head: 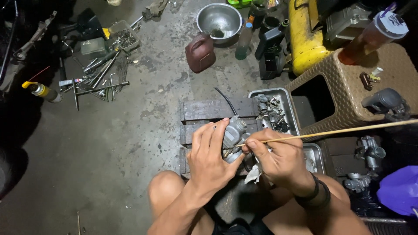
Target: Cleaning a motorcycle carburetor using a cloth and a thin metal tool to clear out debris from the jets.
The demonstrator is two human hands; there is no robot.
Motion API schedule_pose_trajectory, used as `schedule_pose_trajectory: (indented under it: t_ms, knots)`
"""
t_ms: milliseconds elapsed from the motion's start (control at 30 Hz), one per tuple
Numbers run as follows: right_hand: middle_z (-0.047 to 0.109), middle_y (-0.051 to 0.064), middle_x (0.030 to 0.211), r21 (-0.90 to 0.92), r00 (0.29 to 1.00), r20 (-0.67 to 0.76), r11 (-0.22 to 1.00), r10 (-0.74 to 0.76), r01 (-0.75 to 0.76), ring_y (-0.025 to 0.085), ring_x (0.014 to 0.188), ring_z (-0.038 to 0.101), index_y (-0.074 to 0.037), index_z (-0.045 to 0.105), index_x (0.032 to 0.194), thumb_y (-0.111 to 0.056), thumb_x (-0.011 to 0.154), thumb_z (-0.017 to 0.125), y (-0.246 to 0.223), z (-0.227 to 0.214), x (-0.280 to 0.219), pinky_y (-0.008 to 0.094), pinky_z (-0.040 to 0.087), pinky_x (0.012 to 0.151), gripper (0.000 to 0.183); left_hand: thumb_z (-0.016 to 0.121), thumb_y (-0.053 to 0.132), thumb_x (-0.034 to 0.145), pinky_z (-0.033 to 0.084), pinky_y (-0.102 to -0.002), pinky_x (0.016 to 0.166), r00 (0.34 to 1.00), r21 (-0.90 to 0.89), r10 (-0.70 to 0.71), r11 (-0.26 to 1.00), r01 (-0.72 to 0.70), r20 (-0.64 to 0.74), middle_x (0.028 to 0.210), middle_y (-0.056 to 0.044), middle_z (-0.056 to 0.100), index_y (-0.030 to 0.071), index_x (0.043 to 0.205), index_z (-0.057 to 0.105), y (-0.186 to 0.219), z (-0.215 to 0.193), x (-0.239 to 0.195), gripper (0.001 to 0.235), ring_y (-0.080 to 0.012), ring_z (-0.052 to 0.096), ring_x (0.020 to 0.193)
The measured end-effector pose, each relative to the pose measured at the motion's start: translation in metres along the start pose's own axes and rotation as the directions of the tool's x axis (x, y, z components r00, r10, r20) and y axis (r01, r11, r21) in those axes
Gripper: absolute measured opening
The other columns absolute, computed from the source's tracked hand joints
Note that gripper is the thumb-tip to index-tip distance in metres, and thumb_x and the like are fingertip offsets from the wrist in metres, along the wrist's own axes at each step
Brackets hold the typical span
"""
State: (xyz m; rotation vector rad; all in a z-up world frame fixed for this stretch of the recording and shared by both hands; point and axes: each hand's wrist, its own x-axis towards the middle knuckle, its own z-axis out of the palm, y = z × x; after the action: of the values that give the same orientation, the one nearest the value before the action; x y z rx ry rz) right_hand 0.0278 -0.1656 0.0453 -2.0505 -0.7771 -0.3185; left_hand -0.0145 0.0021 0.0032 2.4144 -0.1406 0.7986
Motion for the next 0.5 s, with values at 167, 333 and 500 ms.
schedule_pose_trajectory:
  t_ms: [167,333,500]
  knots:
    - [0.074,0.004,0.076,0.003,1.000,0.001,1.000,0.009,-0.009,0.017,0.066,0.071,-0.003,0.072,0.083,-0.013,0.100,0.057,-0.003,0.002,0.001,0.028,0.056,0.066,0.025,0.078,0.044,0.086,0.060,-0.038,0.072,1.000,0.021,0.003,1.000,-0.003,-0.003,0.120,-0.009,0.067,0.009,0.137,0.058,0.001,0.000,0.001,0.066,-0.0308,0.062,0.114]
    - [0.073,0.008,0.079,-0.017,0.993,-0.028,0.994,-0.112,0.111,0.020,0.067,0.071,0.002,0.070,0.087,-0.009,0.100,0.056,0.001,0.006,0.003,0.030,0.058,0.067,0.022,0.070,0.051,0.089,0.058,-0.035,0.059,1.000,0.046,-0.006,0.999,0.006,-0.002,0.121,-0.006,0.066,0.010,0.137,0.058,0.000,-0.001,0.003,0.064,-0.0281,0.062,0.112]
    - [0.075,0.007,0.085,-0.014,0.993,0.027,0.994,-0.112,0.112,0.020,0.076,0.073,0.001,0.072,0.090,-0.011,0.099,0.059,0.008,0.007,0.006,0.031,0.058,0.077,0.019,0.077,0.047,0.081,0.060,-0.040,0.064,0.998,0.081,-0.052,0.995,0.049,0.043,0.121,-0.006,0.066,0.015,0.140,0.056,-0.005,0.003,-0.001,0.070,-0.0294,0.059,0.116]
